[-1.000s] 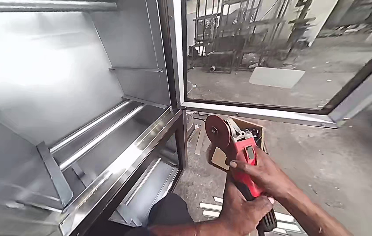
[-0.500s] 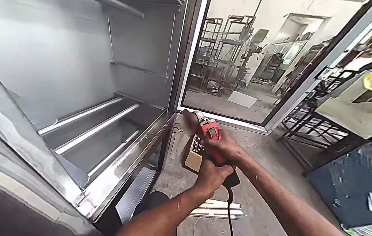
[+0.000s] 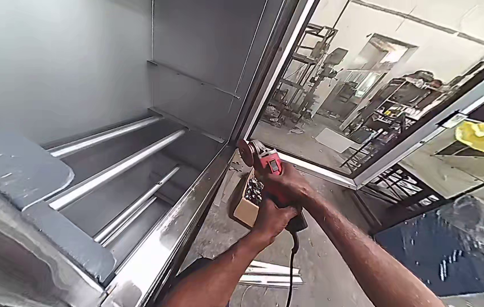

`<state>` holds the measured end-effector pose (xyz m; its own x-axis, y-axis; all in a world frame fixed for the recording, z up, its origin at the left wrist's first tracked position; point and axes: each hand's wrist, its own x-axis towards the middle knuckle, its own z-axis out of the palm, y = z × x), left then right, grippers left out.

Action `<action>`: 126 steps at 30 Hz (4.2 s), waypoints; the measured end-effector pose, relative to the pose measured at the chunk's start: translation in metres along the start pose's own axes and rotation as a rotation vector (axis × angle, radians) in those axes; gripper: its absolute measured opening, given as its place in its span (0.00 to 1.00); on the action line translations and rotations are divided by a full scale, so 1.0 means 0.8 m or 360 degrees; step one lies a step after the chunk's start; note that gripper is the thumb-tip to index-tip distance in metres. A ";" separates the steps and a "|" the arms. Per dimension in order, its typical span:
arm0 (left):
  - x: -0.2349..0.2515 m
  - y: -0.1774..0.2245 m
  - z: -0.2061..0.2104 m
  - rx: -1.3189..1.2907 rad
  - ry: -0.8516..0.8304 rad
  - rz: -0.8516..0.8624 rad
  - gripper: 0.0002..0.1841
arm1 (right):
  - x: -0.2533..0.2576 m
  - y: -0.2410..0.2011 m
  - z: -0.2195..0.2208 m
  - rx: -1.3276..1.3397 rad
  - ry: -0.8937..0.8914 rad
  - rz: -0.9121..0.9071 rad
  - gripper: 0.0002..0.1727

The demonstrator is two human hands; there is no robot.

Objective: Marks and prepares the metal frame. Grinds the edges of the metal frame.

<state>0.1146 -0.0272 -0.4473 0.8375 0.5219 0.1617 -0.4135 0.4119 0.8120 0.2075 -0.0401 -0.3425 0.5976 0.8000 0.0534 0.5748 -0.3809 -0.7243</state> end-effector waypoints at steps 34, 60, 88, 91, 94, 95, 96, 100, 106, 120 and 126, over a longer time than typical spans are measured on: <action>0.019 0.011 0.014 -0.0216 0.0086 0.0031 0.39 | 0.025 -0.011 -0.011 -0.0140 -0.0037 0.0011 0.28; 0.023 0.010 0.010 -0.0285 0.0093 0.0029 0.40 | 0.031 -0.011 -0.006 -0.0227 -0.0028 0.0032 0.28; 0.028 0.010 0.005 -0.0296 0.0073 0.0028 0.39 | 0.033 -0.015 -0.004 -0.0254 -0.0001 0.0034 0.28; 0.025 0.014 0.007 -0.0345 0.0060 0.0017 0.37 | 0.031 -0.017 -0.006 -0.0288 -0.0003 0.0035 0.27; 0.023 0.014 0.007 -0.0318 0.0060 -0.0034 0.35 | 0.032 -0.016 -0.006 -0.0314 -0.0015 0.0052 0.28; 0.023 0.014 0.006 -0.0336 0.0054 -0.0036 0.36 | 0.032 -0.016 -0.006 -0.0318 -0.0018 0.0067 0.28; 0.022 0.014 0.006 -0.0357 0.0051 -0.0028 0.39 | 0.031 -0.017 -0.006 -0.0309 -0.0021 0.0074 0.28; 0.013 0.012 0.011 -0.0280 0.0058 0.0013 0.42 | 0.016 -0.014 -0.009 -0.0224 -0.0001 0.0050 0.29; 0.009 0.003 0.012 -0.0201 0.0025 0.0008 0.47 | 0.003 -0.005 -0.009 -0.0127 0.0065 0.0035 0.28; -0.018 0.011 0.001 -0.0095 -0.0515 0.0063 0.36 | -0.066 0.003 -0.013 0.0555 0.0459 -0.0196 0.36; -0.057 -0.018 0.022 0.0324 -0.0848 0.0103 0.23 | -0.157 0.059 -0.013 0.0996 0.0863 -0.0424 0.54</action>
<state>0.0887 -0.0705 -0.4567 0.8990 0.0707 0.4322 -0.4370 0.2122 0.8741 0.1656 -0.1632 -0.3766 0.7621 0.4346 0.4799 0.4156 0.2400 -0.8773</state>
